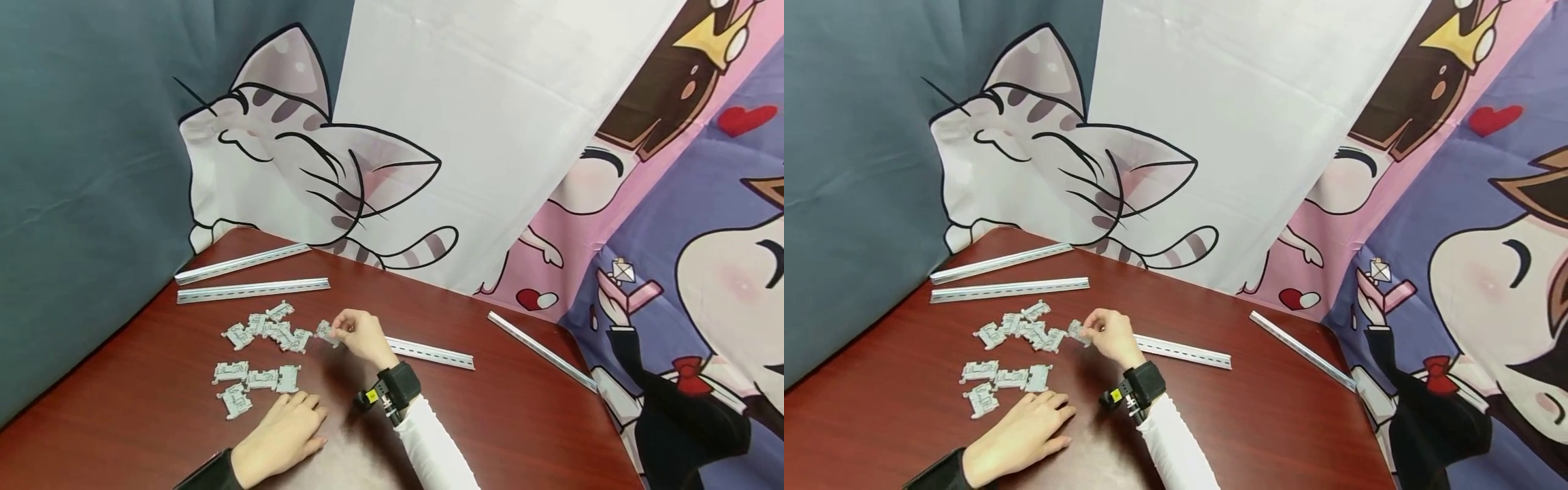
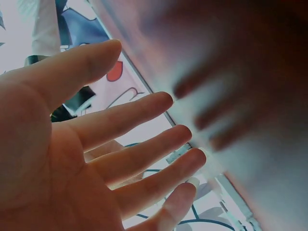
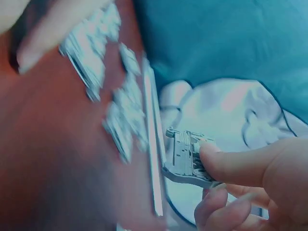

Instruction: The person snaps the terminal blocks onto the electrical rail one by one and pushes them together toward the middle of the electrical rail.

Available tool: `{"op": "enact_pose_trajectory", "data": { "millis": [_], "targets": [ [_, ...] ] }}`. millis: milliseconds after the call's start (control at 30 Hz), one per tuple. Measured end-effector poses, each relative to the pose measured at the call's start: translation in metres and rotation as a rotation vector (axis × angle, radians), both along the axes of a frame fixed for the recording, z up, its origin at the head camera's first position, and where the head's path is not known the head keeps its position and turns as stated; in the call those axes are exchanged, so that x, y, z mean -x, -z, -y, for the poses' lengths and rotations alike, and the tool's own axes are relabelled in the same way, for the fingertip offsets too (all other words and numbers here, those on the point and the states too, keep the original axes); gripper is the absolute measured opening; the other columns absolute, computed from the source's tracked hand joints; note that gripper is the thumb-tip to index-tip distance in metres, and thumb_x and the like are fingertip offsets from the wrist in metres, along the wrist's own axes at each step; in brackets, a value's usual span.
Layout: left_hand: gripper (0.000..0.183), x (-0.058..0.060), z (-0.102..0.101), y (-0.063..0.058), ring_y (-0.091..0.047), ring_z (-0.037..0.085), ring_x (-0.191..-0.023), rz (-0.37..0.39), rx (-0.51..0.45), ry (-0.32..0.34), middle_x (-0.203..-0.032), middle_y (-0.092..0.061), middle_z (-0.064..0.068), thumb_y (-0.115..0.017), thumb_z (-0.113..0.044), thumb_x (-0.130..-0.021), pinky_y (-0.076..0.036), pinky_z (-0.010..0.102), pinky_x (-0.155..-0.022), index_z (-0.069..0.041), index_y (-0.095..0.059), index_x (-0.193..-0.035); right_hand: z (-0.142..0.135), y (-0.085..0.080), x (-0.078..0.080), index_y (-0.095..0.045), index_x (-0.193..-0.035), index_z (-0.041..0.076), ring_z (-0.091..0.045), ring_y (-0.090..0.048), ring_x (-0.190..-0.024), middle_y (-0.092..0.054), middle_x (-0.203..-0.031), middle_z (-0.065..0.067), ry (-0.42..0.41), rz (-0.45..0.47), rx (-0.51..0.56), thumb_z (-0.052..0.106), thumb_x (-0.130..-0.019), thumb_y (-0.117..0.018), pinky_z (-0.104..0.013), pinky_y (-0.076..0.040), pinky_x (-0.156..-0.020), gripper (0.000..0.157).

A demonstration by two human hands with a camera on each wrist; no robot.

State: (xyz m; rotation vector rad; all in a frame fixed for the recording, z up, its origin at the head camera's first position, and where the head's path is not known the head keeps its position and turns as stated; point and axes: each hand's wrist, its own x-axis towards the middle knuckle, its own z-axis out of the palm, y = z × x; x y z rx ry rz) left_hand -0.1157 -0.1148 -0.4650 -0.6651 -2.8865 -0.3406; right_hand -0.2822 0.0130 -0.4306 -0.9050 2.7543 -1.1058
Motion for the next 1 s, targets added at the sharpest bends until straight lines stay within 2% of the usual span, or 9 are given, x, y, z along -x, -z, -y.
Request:
{"op": "enact_pose_trajectory", "data": {
  "millis": [133, 233, 300, 400, 600, 700, 800, 900, 1000],
  "targets": [
    [0.025, 0.012, 0.001, -0.005, -0.056, 0.022, -0.085, -0.017, -0.008, 0.012, -0.087, -0.059, 0.003, -0.076, -0.035, -0.079, -0.044, 0.04, -0.071, -0.014, -0.068, -0.09, -0.026, -0.006, 0.013, -0.067, -0.085, 0.009, -0.009, -0.058, -0.055, -0.066, -0.069, -0.005, 0.097, 0.03, 0.059, 0.015, -0.086, -0.072, -0.018, -0.044, -0.052, 0.008],
    [0.027, 0.028, 0.001, -0.012, -0.057, 0.024, -0.085, -0.005, -0.027, -0.001, -0.089, -0.062, 0.005, -0.076, -0.033, -0.079, -0.047, 0.043, -0.074, -0.01, -0.069, -0.091, -0.044, -0.002, 0.023, -0.064, -0.086, 0.004, -0.021, -0.068, -0.059, -0.068, -0.073, -0.011, 0.166, 0.078, 0.096, 0.008, -0.086, -0.069, -0.022, -0.052, -0.053, 0.007],
    [0.027, 0.044, 0.001, -0.017, -0.057, 0.025, -0.083, 0.011, -0.049, -0.015, -0.087, -0.062, 0.007, -0.075, -0.031, -0.08, -0.048, 0.045, -0.074, -0.007, -0.069, -0.091, -0.054, 0.0, 0.027, -0.06, -0.085, 0.002, -0.024, -0.07, -0.062, -0.066, -0.073, -0.012, 0.214, 0.099, 0.099, 0.004, -0.086, -0.065, -0.024, -0.054, -0.054, 0.006],
    [0.021, 0.071, 0.004, -0.026, -0.058, 0.025, -0.076, 0.005, -0.081, -0.039, -0.081, -0.062, 0.008, -0.075, -0.024, -0.08, -0.05, 0.044, -0.068, -0.005, -0.067, -0.085, -0.062, 0.005, 0.031, -0.056, -0.083, 0.002, -0.021, -0.071, -0.06, -0.06, -0.07, -0.006, 0.262, 0.103, 0.063, 0.002, -0.084, -0.062, -0.024, -0.053, -0.054, 0.006],
    [0.019, 0.124, 0.007, -0.031, -0.063, 0.031, -0.068, -0.123, -0.073, -0.104, -0.072, -0.062, 0.01, -0.076, -0.007, -0.075, -0.05, 0.044, -0.056, -0.007, -0.059, -0.069, -0.063, 0.014, 0.032, -0.054, -0.077, 0.006, -0.014, -0.069, -0.054, -0.061, -0.063, -0.001, 0.278, 0.134, -0.006, 0.001, -0.079, -0.063, -0.022, -0.05, -0.058, 0.01],
    [0.016, 0.145, 0.006, -0.029, -0.064, 0.032, -0.068, -0.069, -0.089, -0.104, -0.071, -0.062, 0.011, -0.072, 0.001, -0.074, -0.05, 0.045, -0.055, -0.006, -0.059, -0.07, -0.063, 0.017, 0.029, -0.055, -0.074, 0.006, -0.014, -0.069, -0.051, -0.064, -0.061, -0.005, 0.295, 0.167, -0.008, 0.0, -0.077, -0.064, -0.022, -0.051, -0.062, 0.012],
    [0.016, 0.162, 0.003, -0.027, -0.064, 0.03, -0.068, 0.049, -0.105, -0.108, -0.072, -0.061, 0.01, -0.073, 0.002, -0.071, -0.05, 0.046, -0.055, -0.006, -0.06, -0.074, -0.063, 0.018, 0.027, -0.055, -0.072, 0.004, -0.016, -0.068, -0.048, -0.064, -0.062, -0.008, 0.317, 0.203, 0.015, -0.002, -0.077, -0.063, -0.025, -0.054, -0.059, 0.012],
    [0.022, 0.175, -0.001, -0.024, -0.062, 0.027, -0.069, 0.148, -0.112, -0.124, -0.076, -0.062, 0.008, -0.08, -0.001, -0.066, -0.05, 0.046, -0.057, -0.007, -0.062, -0.077, -0.062, 0.017, 0.027, -0.054, -0.07, 0.004, -0.017, -0.067, -0.046, -0.062, -0.061, -0.008, 0.326, 0.216, 0.02, -0.002, -0.075, -0.062, -0.027, -0.054, -0.054, 0.012],
    [0.028, 0.183, -0.006, -0.021, -0.062, 0.026, -0.071, 0.168, -0.101, -0.117, -0.077, -0.062, 0.008, -0.085, -0.005, -0.062, -0.05, 0.046, -0.058, -0.007, -0.062, -0.078, -0.059, 0.016, 0.028, -0.055, -0.068, 0.006, -0.015, -0.066, -0.044, -0.062, -0.059, -0.007, 0.332, 0.219, -0.002, -0.001, -0.075, -0.062, -0.024, -0.053, -0.052, 0.012]
  ]
}}
